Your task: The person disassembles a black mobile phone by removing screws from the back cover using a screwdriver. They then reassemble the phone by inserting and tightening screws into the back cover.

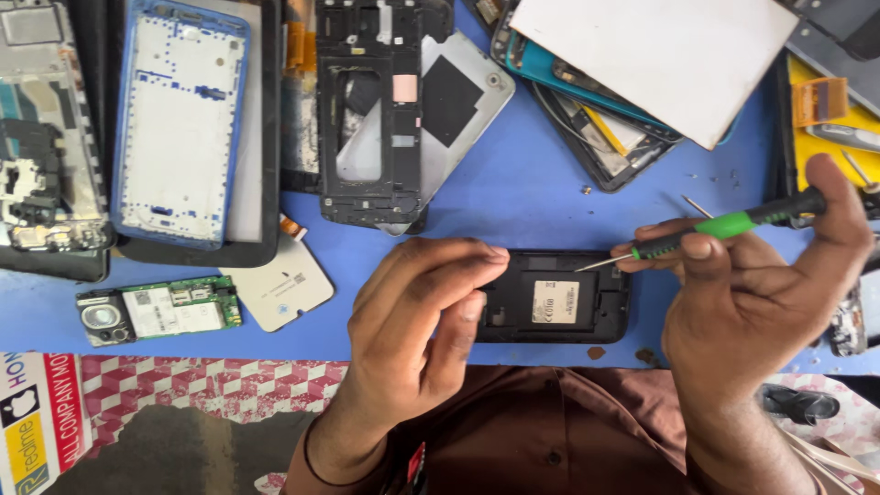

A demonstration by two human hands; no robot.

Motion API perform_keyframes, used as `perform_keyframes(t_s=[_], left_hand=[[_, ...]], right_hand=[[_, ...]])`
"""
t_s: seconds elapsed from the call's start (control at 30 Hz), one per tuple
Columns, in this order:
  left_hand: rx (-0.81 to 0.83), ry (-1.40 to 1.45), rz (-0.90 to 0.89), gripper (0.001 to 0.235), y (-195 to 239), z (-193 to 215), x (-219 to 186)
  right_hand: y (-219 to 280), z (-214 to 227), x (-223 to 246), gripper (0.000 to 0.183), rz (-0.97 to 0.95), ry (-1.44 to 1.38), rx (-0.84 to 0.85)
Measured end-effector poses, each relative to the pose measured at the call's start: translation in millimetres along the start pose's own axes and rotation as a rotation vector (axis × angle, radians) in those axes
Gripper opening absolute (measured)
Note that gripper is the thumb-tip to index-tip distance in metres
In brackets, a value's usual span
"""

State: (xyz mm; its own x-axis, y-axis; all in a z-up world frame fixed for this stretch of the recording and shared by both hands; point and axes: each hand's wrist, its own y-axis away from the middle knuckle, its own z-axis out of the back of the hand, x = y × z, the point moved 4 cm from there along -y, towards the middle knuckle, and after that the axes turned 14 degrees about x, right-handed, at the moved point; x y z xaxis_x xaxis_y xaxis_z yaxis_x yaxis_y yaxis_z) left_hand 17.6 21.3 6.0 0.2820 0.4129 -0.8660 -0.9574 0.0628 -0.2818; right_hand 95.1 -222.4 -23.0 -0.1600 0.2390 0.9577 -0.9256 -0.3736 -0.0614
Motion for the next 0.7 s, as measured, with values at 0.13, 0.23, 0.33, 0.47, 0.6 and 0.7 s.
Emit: perform_keyframes(t_s=[0.13,0.23,0.33,0.47,0.6,0.7], left_hand=[[-0.014,0.022,0.011,0.019,2.6,0.9,0.9],[0.002,0.021,0.009,0.019,1.2,0.6,2.1],[0.064,-0.029,-0.007,0.023,-3.0,-2.4,1.9],[0.195,-0.191,-0.055,0.031,-9.7,-7.6,-2.7],[0.234,-0.276,-0.060,0.027,-11.6,-14.2,-5.5],[0.265,-0.254,-0.074,0.026,-10.7,-16.7,-4.2]], right_hand=[[2.5,-1.9,2.2,0.059,-0.010,-0.057,0.017],[5.4,-1.1,0.2,0.063,0.009,-0.071,0.031],[8.7,0.4,-3.3,0.067,0.049,-0.050,0.056],[17.2,1.7,-3.0,0.081,0.083,-0.039,0.095],[20.2,1.4,-2.4,0.083,0.104,-0.022,0.154],[16.0,1.3,-2.4,0.084,0.128,-0.031,0.150]])
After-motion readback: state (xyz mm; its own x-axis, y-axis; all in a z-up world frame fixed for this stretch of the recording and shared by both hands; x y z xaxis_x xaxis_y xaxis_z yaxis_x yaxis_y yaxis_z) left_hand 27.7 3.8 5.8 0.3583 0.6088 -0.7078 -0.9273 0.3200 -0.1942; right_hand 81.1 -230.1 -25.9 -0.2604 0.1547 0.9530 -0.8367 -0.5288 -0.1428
